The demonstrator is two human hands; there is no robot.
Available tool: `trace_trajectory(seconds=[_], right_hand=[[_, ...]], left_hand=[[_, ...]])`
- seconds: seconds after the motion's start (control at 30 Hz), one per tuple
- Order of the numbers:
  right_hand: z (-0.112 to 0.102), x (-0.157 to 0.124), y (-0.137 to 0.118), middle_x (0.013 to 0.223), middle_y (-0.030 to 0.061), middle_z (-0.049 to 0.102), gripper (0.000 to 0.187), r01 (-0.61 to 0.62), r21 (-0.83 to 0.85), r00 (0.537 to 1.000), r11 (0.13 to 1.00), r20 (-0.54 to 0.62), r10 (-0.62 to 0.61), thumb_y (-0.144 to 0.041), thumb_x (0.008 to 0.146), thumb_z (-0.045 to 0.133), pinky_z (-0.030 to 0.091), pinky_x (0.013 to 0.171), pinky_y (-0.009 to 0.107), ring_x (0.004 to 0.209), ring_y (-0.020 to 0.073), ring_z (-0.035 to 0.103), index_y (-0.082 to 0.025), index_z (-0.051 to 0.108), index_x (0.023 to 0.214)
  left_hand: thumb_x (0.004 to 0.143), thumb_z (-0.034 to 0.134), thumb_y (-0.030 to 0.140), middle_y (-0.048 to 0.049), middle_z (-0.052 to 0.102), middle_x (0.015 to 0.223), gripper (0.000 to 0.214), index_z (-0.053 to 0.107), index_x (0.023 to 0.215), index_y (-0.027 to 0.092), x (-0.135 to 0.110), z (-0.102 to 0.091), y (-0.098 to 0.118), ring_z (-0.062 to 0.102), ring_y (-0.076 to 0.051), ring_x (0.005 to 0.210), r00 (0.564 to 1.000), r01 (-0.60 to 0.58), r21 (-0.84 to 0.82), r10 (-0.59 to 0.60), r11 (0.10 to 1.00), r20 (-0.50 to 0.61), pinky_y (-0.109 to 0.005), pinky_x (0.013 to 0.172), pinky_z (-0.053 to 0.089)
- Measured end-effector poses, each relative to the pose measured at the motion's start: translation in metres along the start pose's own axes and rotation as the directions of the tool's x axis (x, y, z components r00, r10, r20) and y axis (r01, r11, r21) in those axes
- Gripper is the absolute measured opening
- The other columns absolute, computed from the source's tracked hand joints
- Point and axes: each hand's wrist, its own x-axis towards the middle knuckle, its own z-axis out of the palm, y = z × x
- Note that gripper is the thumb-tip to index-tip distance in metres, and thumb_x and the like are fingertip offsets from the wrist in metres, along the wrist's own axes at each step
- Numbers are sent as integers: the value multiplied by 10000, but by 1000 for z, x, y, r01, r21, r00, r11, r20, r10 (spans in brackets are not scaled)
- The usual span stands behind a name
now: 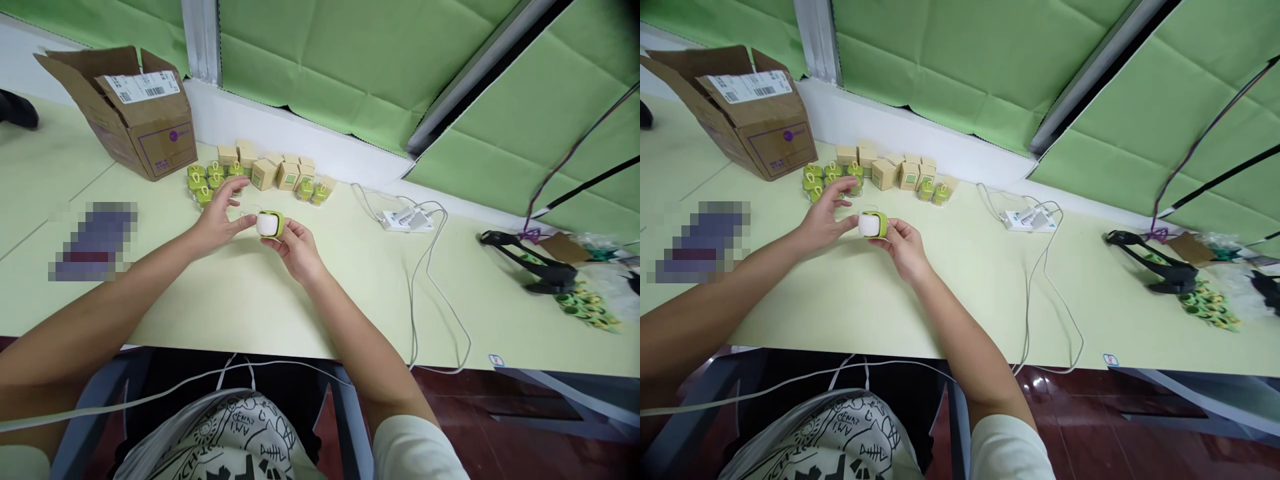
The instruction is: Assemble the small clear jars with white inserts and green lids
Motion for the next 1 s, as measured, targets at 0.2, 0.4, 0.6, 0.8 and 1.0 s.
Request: trace_trajectory(seconds=[0.2,0.4,0.6,0.8,1.0], right_hand=[[-5,4,1,936,18,747,350,41,-1,998,999,-56,-41,-501,781,898,674,880,364,920,179,713,-225,696,855],[-10,8,6,936,12,741,395,74,-83,991,994,-104,-82,-567,791,875,673,911,384,894,167,708,-218,714,885],[-11,11,7,906,12,740,414,72,-129,995,989,-63,-80,-587,780,875,678,885,391,882,174,708,-216,726,889],[-15,14,11,879,-1,732,456,77,-149,992,986,-87,-90,-615,746,891,688,867,378,849,157,701,-209,729,874],[-18,16,9,892,6,731,418,49,-163,996,985,-70,-61,-592,785,873,683,869,400,882,171,705,-211,723,867]], left_hand=[[901,731,608,-131,583,1559,608,625,1402,279,1,-4,11,596,-294,1355,999,-16,-12,16,1000,-46,-459,1077,542],[815,830,565,-122,607,1526,714,607,1429,275,-5,2,15,605,-293,1325,997,29,-46,-25,999,76,-463,1066,561],[860,779,502,-104,661,1442,555,648,1341,258,-3,-1,6,641,-257,1233,996,92,34,-91,995,-5,-430,1015,568],[823,830,546,-119,688,1419,651,635,1372,254,-4,0,7,672,-262,1193,993,67,-28,-64,997,97,-426,1008,545],[810,840,542,-104,712,1372,623,660,1328,248,-3,-3,0,675,-247,1126,994,89,56,-93,994,65,-409,956,543]])
